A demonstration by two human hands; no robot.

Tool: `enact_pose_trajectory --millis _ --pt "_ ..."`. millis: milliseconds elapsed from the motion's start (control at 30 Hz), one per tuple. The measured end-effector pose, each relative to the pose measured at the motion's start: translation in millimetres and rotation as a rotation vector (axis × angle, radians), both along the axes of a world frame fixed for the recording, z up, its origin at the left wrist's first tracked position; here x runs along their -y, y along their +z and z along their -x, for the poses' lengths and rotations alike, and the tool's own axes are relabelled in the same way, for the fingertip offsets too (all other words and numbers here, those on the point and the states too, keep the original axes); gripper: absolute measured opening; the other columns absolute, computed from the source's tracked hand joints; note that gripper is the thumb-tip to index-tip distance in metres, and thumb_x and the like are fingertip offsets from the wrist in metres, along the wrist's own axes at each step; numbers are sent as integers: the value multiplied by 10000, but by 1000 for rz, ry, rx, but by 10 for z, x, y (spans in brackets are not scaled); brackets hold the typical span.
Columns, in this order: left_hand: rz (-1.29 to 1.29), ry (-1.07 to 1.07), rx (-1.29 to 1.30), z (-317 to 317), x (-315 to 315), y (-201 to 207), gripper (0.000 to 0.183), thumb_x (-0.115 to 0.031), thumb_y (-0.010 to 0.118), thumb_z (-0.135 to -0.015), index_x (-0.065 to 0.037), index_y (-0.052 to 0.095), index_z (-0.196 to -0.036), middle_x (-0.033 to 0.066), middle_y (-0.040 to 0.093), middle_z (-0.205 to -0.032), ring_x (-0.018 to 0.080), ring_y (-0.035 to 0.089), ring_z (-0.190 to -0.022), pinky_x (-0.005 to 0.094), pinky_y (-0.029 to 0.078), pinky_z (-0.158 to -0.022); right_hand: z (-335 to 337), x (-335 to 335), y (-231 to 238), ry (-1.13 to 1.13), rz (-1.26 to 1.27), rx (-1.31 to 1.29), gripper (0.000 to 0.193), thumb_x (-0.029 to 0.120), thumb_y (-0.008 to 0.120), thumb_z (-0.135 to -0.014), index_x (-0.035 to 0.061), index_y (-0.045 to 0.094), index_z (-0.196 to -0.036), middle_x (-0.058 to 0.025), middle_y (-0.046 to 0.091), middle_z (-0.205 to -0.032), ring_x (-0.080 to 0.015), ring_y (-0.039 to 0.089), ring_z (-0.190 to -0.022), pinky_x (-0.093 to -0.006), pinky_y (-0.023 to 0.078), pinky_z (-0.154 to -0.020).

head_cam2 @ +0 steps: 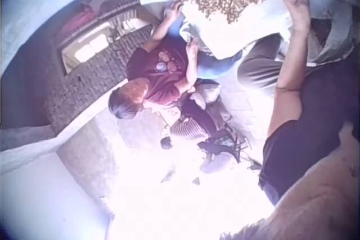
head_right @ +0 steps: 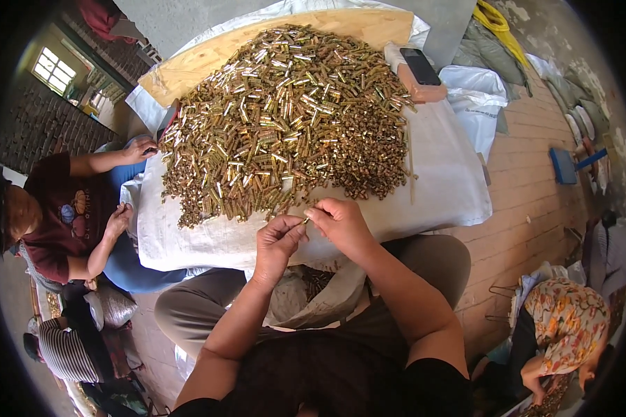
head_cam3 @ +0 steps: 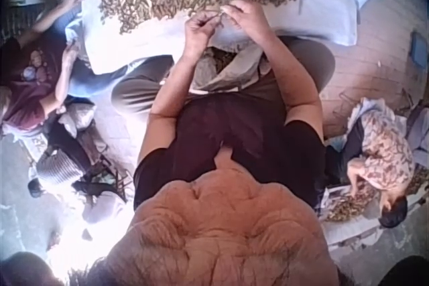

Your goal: The person sorts small metal tubes from a large pile on a white sheet into smaller groups or plastic bags by hand, using sticks to separate and arrange them.

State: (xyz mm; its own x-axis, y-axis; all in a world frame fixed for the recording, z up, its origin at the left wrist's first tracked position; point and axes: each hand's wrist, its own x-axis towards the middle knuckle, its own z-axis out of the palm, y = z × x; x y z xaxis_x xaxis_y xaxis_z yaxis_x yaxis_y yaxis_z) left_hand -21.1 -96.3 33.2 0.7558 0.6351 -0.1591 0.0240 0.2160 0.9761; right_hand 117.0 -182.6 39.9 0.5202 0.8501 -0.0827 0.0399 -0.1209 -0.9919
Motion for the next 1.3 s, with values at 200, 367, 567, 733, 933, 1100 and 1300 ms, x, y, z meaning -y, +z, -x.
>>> enact_pose_trajectory --millis 200,367,567,733,933,1100,1300 --pt "-151 -11 -43 22 23 -14 50 -44 574 -866 -1 596 -877 -3 579 -713 47 497 -634 185 395 -571 -4 14 29 35 37 155 217 189 633 -838 12 596 -719 6 508 -525 -52 444 -466 -232 367 -430" --pt "-113 -27 -43 52 2 -9 47 -55 583 -857 -21 610 -874 -14 585 -686 22 442 -589 170 340 -524 -33 10 84 55 194 -211 220 169 635 -838 14 578 -692 11 525 -554 -49 450 -460 -226 363 -416" --pt "10 -29 -59 63 -12 -8 52 -64 579 -860 -31 618 -868 -14 580 -672 14 412 -552 168 317 -492 108 8 -110 -9 11 427 258 210 613 -835 -6 545 -712 -115 526 -589 -227 521 -494 -360 405 -472" --pt "45 19 -64 71 -2 -30 58 -69 575 -864 -42 625 -853 -16 575 -662 9 406 -541 166 305 -484 310 -12 -97 -106 -36 695 229 164 599 -840 0 528 -697 -156 518 -611 -311 523 -545 -379 408 -496" --pt "-154 -81 -87 124 -158 -62 89 -91 601 -845 -8 623 -820 30 594 -662 89 489 -558 232 410 -525 168 -41 -205 19 84 845 221 230 562 -851 48 542 -727 -135 545 -634 -325 554 -583 -426 439 -512" --pt "-965 -67 -449 -243 -494 9 158 -163 657 -769 -38 636 -862 161 622 -752 287 615 -676 380 472 -628 -92 -235 -422 -152 205 1139 139 189 583 -804 63 584 -745 -92 578 -725 -260 592 -648 -379 484 -532" --pt "-1143 62 -636 -670 -703 -313 126 -170 642 -733 -54 610 -772 163 611 -825 350 608 -669 422 485 -594 -41 -291 -470 -87 195 1184 120 161 604 -766 45 583 -744 -105 571 -742 -273 592 -652 -389 496 -566"
